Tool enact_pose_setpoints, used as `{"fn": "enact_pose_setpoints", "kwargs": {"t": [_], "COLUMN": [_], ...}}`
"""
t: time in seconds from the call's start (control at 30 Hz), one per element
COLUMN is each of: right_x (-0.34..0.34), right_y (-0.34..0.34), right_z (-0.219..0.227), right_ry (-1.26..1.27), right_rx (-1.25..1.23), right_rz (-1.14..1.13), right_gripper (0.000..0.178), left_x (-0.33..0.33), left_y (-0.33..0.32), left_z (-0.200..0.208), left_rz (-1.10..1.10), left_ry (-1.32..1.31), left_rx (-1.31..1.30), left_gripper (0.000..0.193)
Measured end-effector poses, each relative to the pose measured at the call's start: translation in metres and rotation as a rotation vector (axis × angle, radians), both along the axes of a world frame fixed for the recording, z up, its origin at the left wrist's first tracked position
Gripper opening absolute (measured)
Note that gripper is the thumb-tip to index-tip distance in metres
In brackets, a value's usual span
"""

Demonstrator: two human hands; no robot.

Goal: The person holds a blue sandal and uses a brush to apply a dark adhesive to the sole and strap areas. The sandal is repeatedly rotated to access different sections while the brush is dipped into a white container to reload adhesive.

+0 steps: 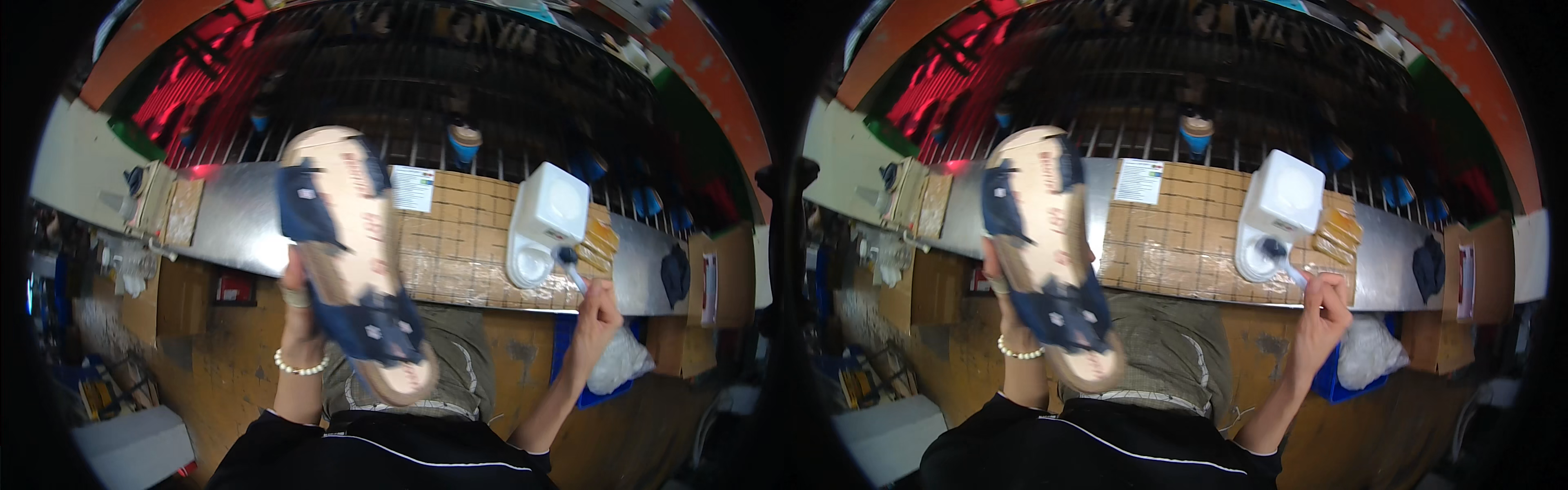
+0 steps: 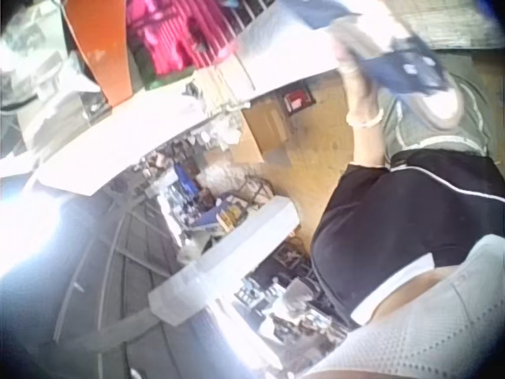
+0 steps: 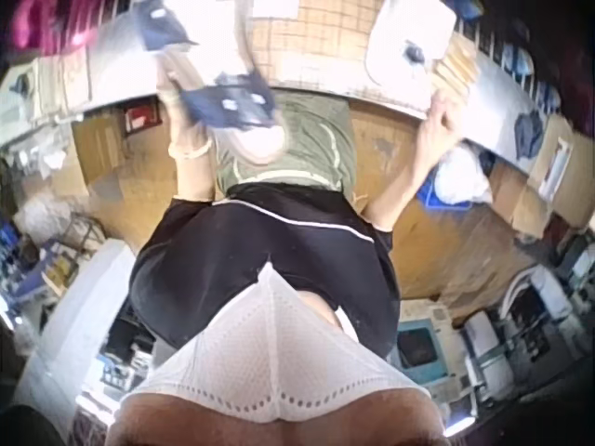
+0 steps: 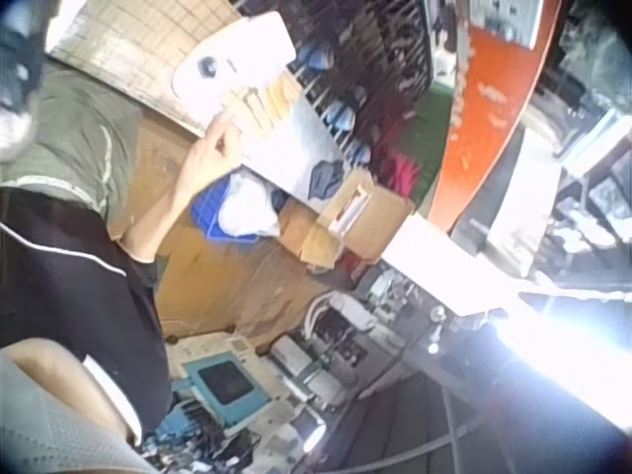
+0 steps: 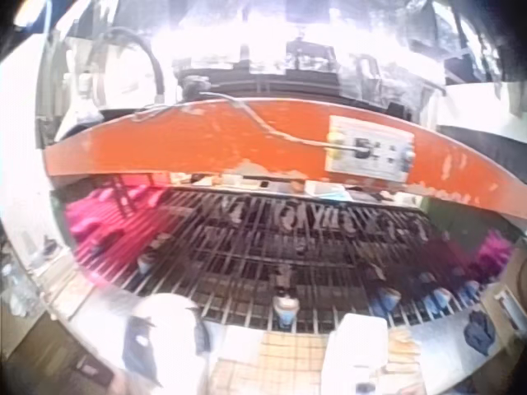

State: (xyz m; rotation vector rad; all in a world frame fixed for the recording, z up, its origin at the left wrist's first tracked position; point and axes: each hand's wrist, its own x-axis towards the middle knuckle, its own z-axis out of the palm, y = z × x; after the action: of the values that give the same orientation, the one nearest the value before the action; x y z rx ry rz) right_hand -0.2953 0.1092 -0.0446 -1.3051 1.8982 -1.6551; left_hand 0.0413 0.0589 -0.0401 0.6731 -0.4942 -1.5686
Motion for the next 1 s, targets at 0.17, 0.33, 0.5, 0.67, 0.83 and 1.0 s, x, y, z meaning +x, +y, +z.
{"fn": "enact_pose_setpoints", "kwargs": {"t": [0.17,0.33,0.5,0.67,0.83,1.0], "right_x": [0.058,0.083,0.092,0.092,0.09,0.09], "right_y": [-0.008,-0.02,-0.023,-0.026,-0.025,-0.027], "right_z": [0.072,0.09,0.103,0.112,0.119,0.122], "right_ry": [0.245,0.34,0.448,0.516,0.602,0.609], "right_rx": [-0.241,-0.319,-0.367,-0.378,-0.395,-0.383], "right_rz": [0.357,0.352,0.276,0.194,0.163,0.101], "right_gripper": [0.03,0.044,0.047,0.047,0.046,0.045], "left_x": [-0.017,-0.021,-0.016,-0.02,-0.023,-0.019], "left_y": [0.001,0.005,0.004,0.009,0.007,-0.008], "left_z": [0.042,0.049,0.054,0.07,0.072,0.057], "left_rz": [-0.342,-0.41,-0.533,-0.519,-0.444,-0.38], "left_ry": [-0.264,-0.242,-0.337,-0.345,-0.52,-0.723], "left_rx": [-0.143,-0.192,-0.213,-0.196,-0.401,-0.838], "left_gripper": [0.11,0.108,0.1,0.098,0.105,0.116]}}
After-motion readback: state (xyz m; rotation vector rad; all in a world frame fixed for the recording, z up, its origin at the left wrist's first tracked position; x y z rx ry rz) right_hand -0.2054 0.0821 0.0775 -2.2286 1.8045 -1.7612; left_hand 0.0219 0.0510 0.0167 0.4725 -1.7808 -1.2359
